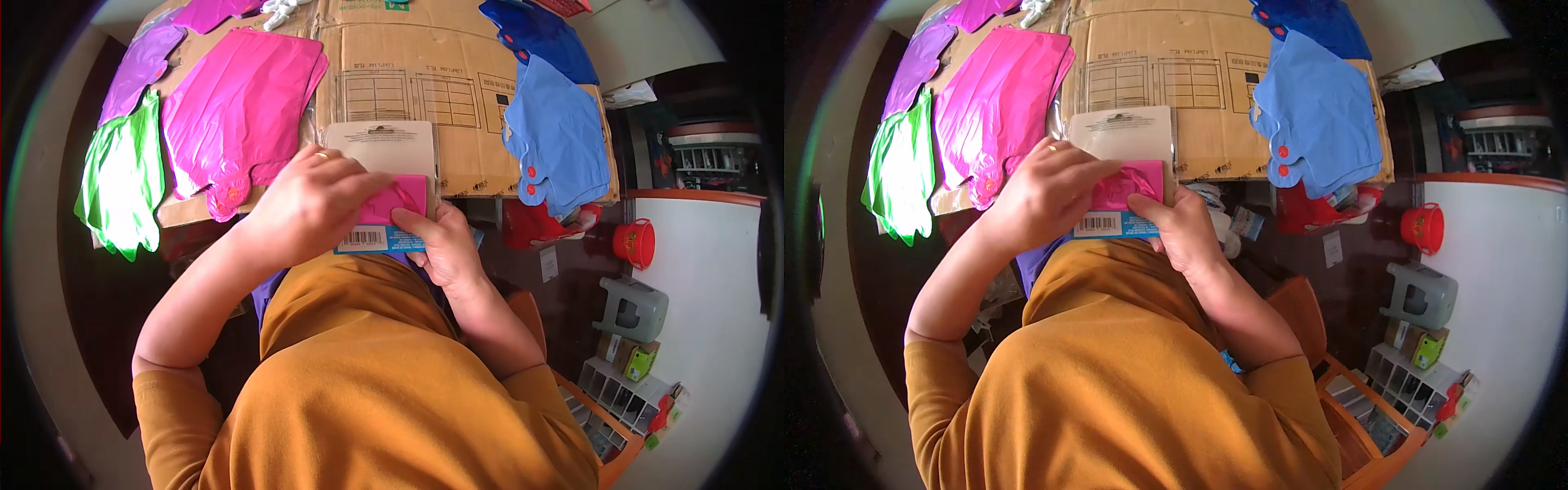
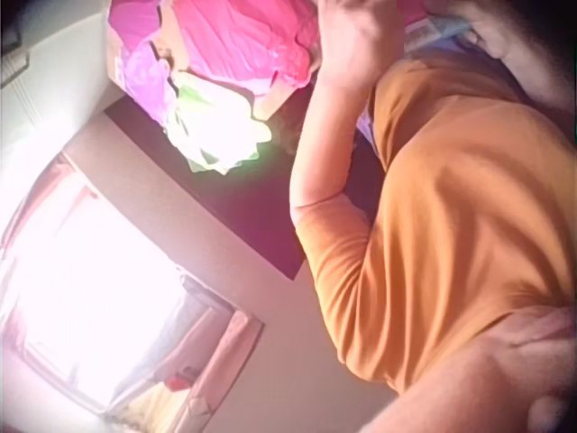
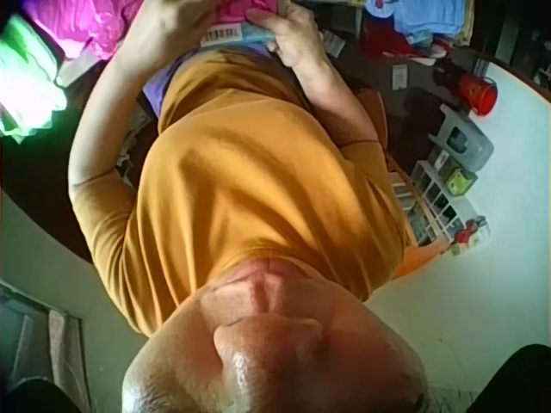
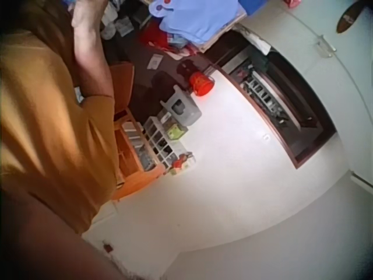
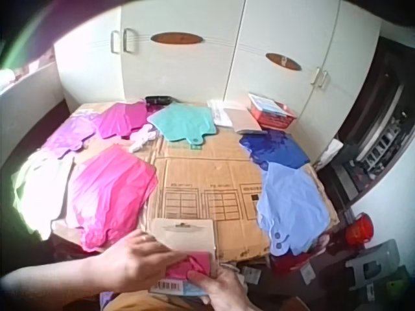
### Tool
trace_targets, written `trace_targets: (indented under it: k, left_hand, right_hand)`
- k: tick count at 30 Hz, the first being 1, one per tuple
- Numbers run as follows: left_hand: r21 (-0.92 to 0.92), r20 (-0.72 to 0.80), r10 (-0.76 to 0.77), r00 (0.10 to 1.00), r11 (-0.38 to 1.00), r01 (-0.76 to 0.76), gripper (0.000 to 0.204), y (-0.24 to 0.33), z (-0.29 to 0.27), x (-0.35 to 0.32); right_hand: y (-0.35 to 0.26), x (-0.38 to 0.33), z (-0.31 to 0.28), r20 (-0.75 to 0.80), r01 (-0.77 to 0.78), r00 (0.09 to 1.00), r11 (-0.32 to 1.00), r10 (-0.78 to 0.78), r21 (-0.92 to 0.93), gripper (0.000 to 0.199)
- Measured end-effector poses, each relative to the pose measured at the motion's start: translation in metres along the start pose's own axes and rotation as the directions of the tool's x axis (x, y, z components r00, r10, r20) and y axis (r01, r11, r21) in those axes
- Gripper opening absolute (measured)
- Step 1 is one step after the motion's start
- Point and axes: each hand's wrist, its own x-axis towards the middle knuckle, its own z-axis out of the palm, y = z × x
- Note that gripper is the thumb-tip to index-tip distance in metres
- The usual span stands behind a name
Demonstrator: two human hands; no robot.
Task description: Folding and packaging colorful star-shaped foil decorations into plastic sleeves with backing cards.
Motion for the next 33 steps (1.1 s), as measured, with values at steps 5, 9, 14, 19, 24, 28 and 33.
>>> trace_targets:
  k: [5, 9, 14, 19, 24, 28, 33]
  left_hand:
    - [-0.744, 0.121, -0.756, 0.643, 0.359, 0.563, 0.033, 0.02, 0.016, -0.059]
    - [-0.739, 0.673, -0.631, 0.387, -0.548, 0.392, 0.047, 0.045, 0.038, -0.063]
    - [-0.75, 0.602, -0.649, 0.465, -0.66, 0.05, 0.028, 0.05, 0.069, -0.033]
    - [-0.768, 0.589, -0.676, 0.443, -0.639, 0.046, 0.026, 0.054, 0.062, -0.024]
    - [-0.758, 0.589, -0.67, 0.452, -0.652, 0.023, 0.028, 0.057, 0.06, -0.019]
    - [-0.648, 0.591, -0.565, 0.576, -0.758, -0.079, 0.044, 0.049, 0.056, -0.024]
    - [-0.587, 0.513, -0.474, 0.715, -0.802, -0.111, 0.064, 0.047, 0.062, -0.04]
  right_hand:
    - [0.001, -0.002, 0.004, -0.058, 0.011, 0.998, 1.0, -0.01, 0.018, 0.021]
    - [0.003, 0.0, 0.003, -0.049, 0.009, 0.999, 1.0, -0.009, -0.005, 0.021]
    - [-0.002, -0.001, -0.001, -0.028, 0.035, 0.999, 0.981, -0.041, -0.193, 0.029]
    - [-0.016, -0.033, -0.005, 0.08, 0.156, 0.731, 0.052, -0.678, -0.986, 0.051]
    - [-0.015, -0.047, -0.004, 0.698, 0.375, 0.459, -0.592, -0.549, -0.713, 0.046]
    - [-0.026, -0.018, -0.012, 0.79, 0.544, 0.4, -0.572, -0.465, -0.613, 0.029]
    - [-0.047, -0.012, -0.005, 0.679, 0.648, 0.538, -0.27, -0.5, -0.712, 0.02]
